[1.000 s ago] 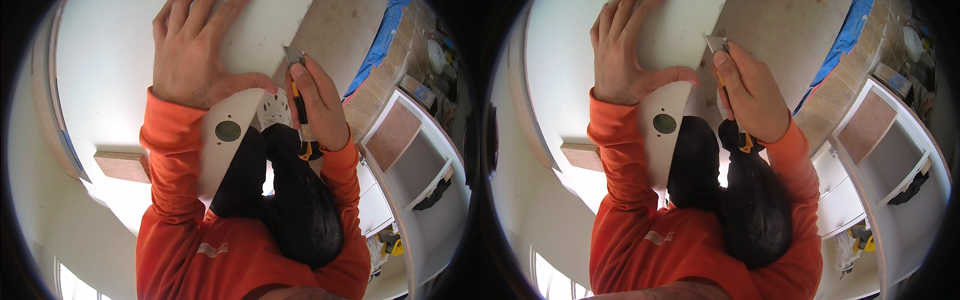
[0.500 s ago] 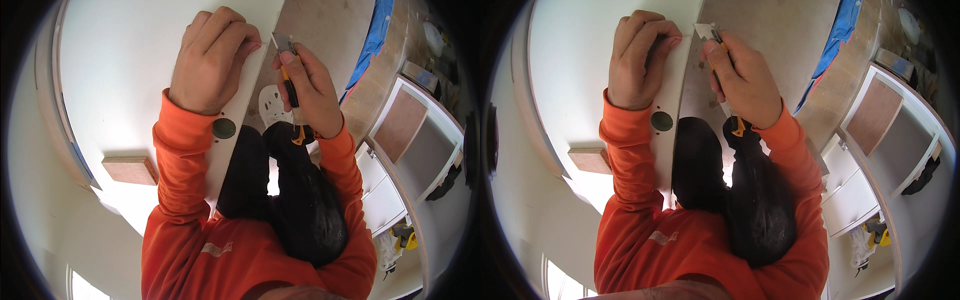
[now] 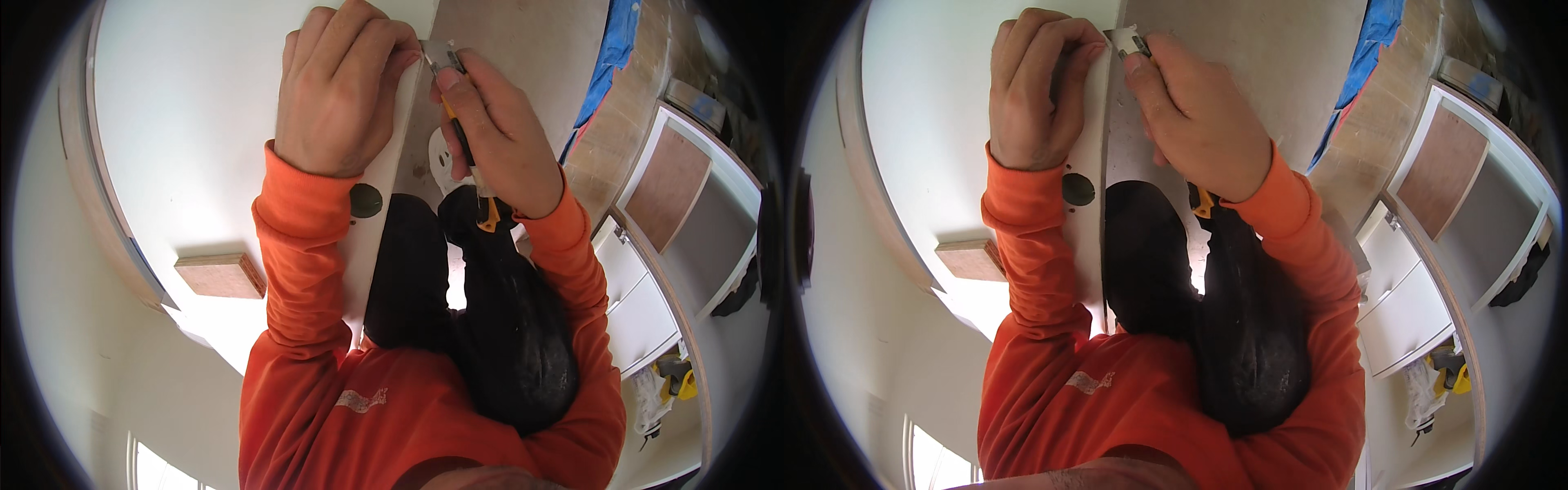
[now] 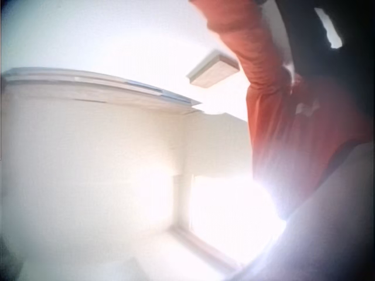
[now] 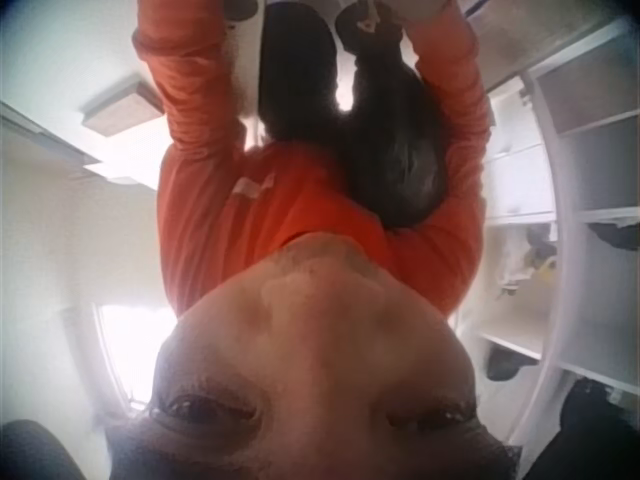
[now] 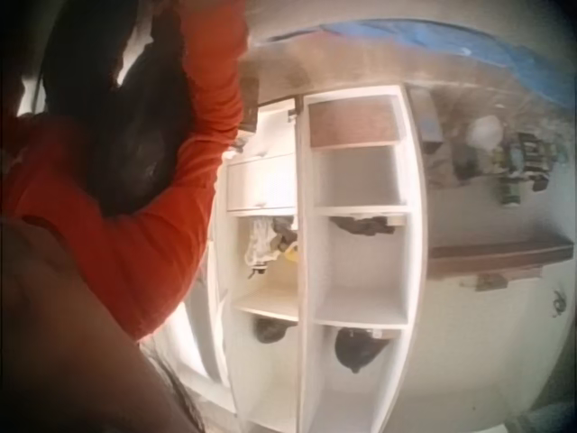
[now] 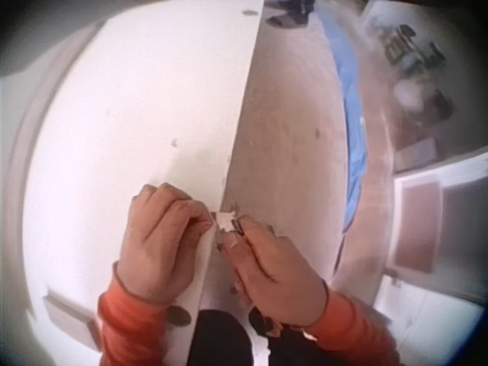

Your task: The person uses a utility knife to cut a white panel, then switches to a screwdriver to tighten screws into pre-drilled holes. Another person assists by holding the panel steady.

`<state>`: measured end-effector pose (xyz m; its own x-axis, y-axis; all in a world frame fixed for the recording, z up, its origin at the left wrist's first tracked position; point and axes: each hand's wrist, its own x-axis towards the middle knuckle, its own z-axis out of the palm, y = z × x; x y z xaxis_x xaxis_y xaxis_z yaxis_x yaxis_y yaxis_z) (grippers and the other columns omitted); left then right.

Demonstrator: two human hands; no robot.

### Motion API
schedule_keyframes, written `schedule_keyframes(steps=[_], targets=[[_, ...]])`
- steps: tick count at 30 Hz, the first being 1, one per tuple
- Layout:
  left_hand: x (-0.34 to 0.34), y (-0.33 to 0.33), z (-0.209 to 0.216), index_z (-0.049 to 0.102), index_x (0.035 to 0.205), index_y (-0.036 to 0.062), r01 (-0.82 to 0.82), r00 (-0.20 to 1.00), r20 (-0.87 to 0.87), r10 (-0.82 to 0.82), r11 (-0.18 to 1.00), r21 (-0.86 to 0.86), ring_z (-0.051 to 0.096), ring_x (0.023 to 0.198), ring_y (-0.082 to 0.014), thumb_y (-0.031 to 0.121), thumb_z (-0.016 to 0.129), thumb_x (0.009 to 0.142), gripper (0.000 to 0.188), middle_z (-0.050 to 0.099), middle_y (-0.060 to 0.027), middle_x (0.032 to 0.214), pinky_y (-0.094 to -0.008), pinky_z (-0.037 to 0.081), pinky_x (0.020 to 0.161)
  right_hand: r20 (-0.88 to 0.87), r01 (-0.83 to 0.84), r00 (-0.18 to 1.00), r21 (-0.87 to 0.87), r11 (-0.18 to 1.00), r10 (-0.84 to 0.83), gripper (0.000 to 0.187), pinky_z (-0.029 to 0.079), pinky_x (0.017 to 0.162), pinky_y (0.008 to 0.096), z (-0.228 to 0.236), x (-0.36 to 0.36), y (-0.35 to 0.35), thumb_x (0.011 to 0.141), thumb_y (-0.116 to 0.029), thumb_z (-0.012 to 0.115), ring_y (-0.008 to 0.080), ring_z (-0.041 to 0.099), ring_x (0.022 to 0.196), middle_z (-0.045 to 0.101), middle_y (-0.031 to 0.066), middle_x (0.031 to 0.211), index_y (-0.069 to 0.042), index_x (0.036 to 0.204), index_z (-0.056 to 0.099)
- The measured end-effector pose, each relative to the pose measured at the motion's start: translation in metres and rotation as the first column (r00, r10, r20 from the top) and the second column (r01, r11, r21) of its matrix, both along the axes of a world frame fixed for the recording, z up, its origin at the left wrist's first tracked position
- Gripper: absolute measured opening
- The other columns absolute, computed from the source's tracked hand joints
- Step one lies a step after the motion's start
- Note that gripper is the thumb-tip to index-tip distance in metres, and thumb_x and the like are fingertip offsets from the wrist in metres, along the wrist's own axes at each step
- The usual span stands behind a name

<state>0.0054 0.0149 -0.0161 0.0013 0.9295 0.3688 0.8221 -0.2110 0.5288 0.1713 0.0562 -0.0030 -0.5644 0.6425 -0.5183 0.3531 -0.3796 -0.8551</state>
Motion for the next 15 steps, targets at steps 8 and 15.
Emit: schedule_keyframes(steps=[8,15], targets=[[0.005,0.0,-0.002,0.061,0.087,-0.0014,-0.017,0.998,-0.063,0.024,0.994,0.104,0.05,0.071,-0.0261,-0.004,0.067,0.072,0.016,0.055,-0.011,0.081,-0.0341,0.04,0.064,0.025,-0.047,0.999,0.05,0.998,0.046,0.029,0.036,0.041,0.0218,0.003,0.002,-0.002,0.103,-0.027,0.04,0.0085,0.044,0.039,0.047,0.0018,0.056,-0.002,0.097,0.052],[0.006,0.002,-0.005,0.06,0.084,-0.0023,-0.009,0.998,-0.059,0.019,0.985,0.172,0.049,0.07,-0.0254,-0.006,0.067,0.068,0.018,0.054,-0.0114,0.08,-0.0338,0.04,0.062,-0.034,-0.082,0.996,-0.008,0.997,0.081,0.027,0.039,0.04,0.0282,-0.001,0.004,0.006,0.102,-0.023,0.041,0.0143,0.052,0.038,0.049,0.0046,0.05,-0.001,0.088,0.05]])
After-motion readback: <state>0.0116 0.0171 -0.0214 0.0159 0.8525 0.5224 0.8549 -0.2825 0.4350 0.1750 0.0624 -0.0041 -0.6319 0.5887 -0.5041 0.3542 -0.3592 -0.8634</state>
